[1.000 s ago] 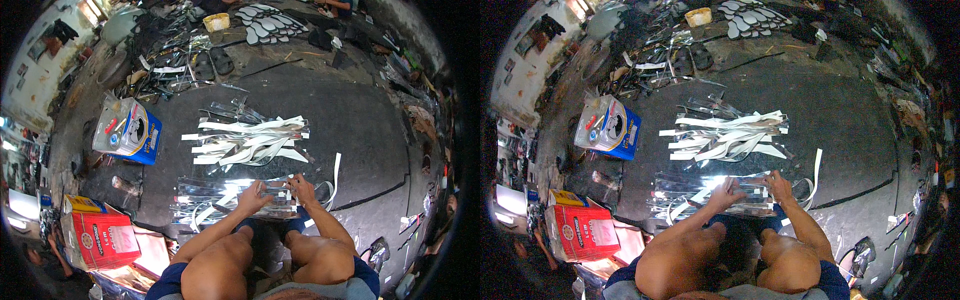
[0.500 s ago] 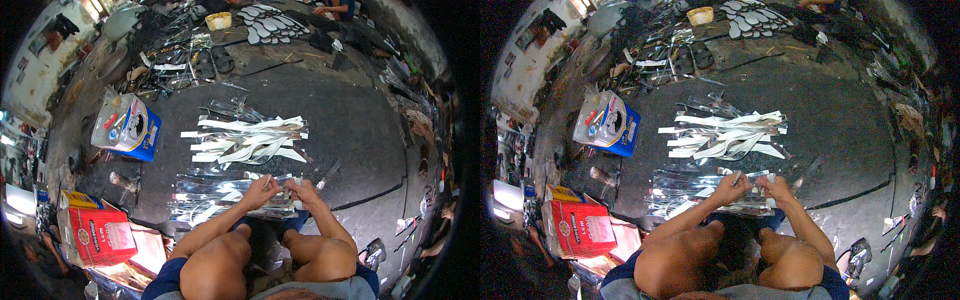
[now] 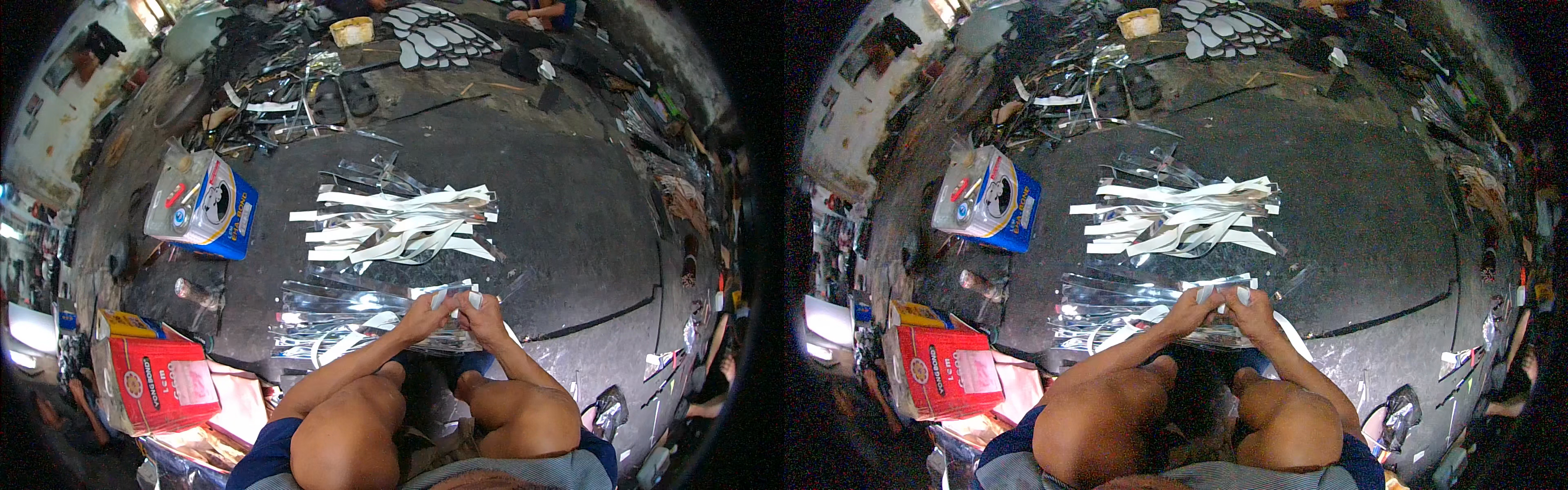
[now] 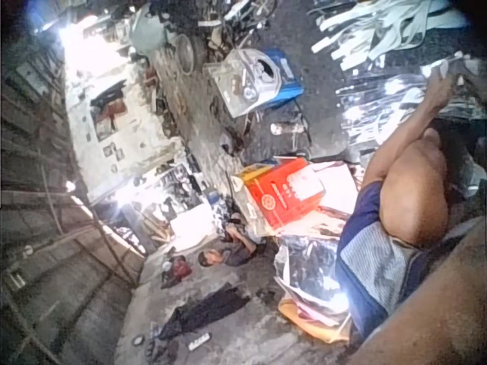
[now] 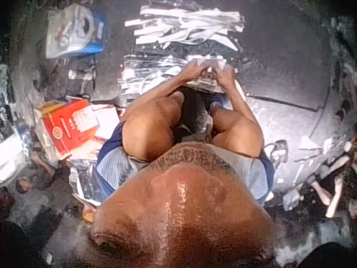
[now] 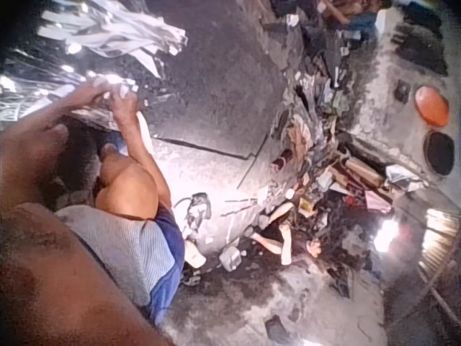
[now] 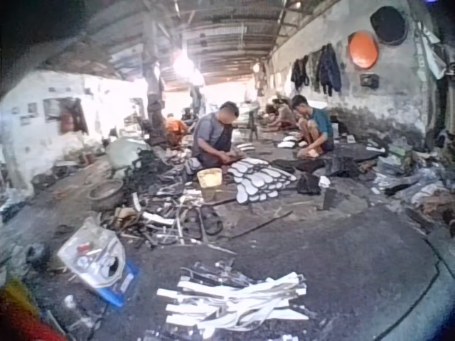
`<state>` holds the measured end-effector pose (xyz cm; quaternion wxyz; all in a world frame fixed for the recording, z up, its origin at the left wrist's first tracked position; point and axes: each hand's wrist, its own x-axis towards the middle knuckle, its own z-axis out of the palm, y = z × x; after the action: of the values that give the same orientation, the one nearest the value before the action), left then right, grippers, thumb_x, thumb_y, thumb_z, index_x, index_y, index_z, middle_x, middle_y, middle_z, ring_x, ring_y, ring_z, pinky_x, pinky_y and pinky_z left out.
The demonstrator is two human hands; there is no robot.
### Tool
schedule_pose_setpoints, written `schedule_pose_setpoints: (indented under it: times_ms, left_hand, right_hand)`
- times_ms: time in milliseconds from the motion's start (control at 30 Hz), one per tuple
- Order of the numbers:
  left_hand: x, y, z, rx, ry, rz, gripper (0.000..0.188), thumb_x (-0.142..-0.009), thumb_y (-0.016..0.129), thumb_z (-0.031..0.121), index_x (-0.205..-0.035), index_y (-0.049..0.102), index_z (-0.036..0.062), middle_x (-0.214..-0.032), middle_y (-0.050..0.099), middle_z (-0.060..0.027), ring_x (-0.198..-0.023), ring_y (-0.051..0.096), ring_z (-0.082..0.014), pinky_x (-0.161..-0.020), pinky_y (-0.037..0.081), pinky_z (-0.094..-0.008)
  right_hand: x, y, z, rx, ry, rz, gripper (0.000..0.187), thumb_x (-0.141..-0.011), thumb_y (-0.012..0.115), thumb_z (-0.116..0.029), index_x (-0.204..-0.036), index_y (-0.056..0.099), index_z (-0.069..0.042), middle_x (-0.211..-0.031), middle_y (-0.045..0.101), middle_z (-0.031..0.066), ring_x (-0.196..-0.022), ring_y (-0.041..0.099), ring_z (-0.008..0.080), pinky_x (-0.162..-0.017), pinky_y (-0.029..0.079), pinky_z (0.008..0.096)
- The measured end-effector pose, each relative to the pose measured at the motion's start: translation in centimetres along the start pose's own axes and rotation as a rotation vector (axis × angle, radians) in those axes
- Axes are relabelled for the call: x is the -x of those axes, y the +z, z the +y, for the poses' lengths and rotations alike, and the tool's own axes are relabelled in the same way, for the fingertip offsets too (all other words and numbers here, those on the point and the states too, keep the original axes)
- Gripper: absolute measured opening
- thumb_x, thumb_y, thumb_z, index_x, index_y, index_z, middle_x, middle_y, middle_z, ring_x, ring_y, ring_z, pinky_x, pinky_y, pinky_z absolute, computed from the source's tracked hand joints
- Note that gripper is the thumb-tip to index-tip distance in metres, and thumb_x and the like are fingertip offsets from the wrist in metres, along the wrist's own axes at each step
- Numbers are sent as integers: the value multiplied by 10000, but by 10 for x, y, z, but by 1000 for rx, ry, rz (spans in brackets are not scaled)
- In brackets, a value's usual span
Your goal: The person sits on the floor and uses yellow-handled scissors to cut a roll of silver foil tape into narrow strips. After cutting, they peel the backing off the strips and stack them on the floor.
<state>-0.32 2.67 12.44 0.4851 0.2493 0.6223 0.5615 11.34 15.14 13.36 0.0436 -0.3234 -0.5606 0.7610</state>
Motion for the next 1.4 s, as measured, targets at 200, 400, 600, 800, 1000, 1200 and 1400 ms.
schedule_pose_setpoints:
  times_ms: [200, 400, 600, 800, 1000, 1200, 1400]
  left_hand:
    - [1, -7, 3, -187, 108, -57, 360, -943, 541, 372, -993, 591, 19, -615, 562, -56, -608, 559, -152, -591, 457, -328]
    - [18, -124, 1, 732, 35, 767, 186, -935, 501, 241, -848, 533, 79, -624, 498, -25, -465, 480, -135, -415, 411, -283]
    - [130, -347, -43, 246, 178, 1385, 231, -889, 477, 146, -1031, 595, 7, -744, 552, -86, -593, 513, -202, -541, 485, -372]
    - [85, -256, 24, 421, 234, 1414, 350, -940, 478, 406, -785, 532, 97, -621, 472, -15, -528, 456, -139, -503, 456, -326]
    - [14, -114, -12, -305, 267, 818, 320, -733, 777, 109, -905, 511, 70, -750, 499, 1, -638, 463, -91, -563, 387, -259]
    - [23, -39, -17, -360, 80, 350, 209, -800, 718, 160, -772, 535, 62, -573, 420, 24, -542, 399, -74, -514, 346, -251]
    - [13, -23, -1, -430, 141, 216, 155, -825, 641, 114, -741, 532, 44, -602, 476, -45, -553, 438, -151, -553, 388, -285]
  right_hand:
    - [-5, -3, 6, -185, 66, -51, 221, -949, 582, -282, -866, 614, -80, -658, 542, -30, -505, 468, 71, -445, 357, 232]
    - [-20, -89, -37, -1001, 42, 336, 149, -918, 529, -149, -923, 534, 0, -814, 554, 110, -706, 569, 191, -636, 517, 285]
    - [9, -368, -31, -1057, -363, 1098, 171, -890, 385, -137, -860, 511, -26, -772, 495, 113, -629, 467, 241, -633, 475, 381]
    - [-17, -310, -27, 891, -440, 1005, 297, -918, 568, -309, -1103, 627, -86, -845, 645, 42, -708, 581, 195, -659, 480, 332]
    - [-72, -90, 56, 1204, -481, 194, 307, -791, 715, -220, -1075, 669, -113, -964, 607, 95, -859, 628, 285, -740, 510, 367]
    - [-59, -87, 76, 1167, -528, 168, 269, -730, 662, -94, -993, 649, -146, -929, 557, 54, -792, 623, 318, -663, 526, 431]
    - [-51, -92, 41, 1162, -542, 211, 35, -851, 592, -81, -859, 584, -47, -846, 549, 87, -760, 621, 282, -658, 507, 394]
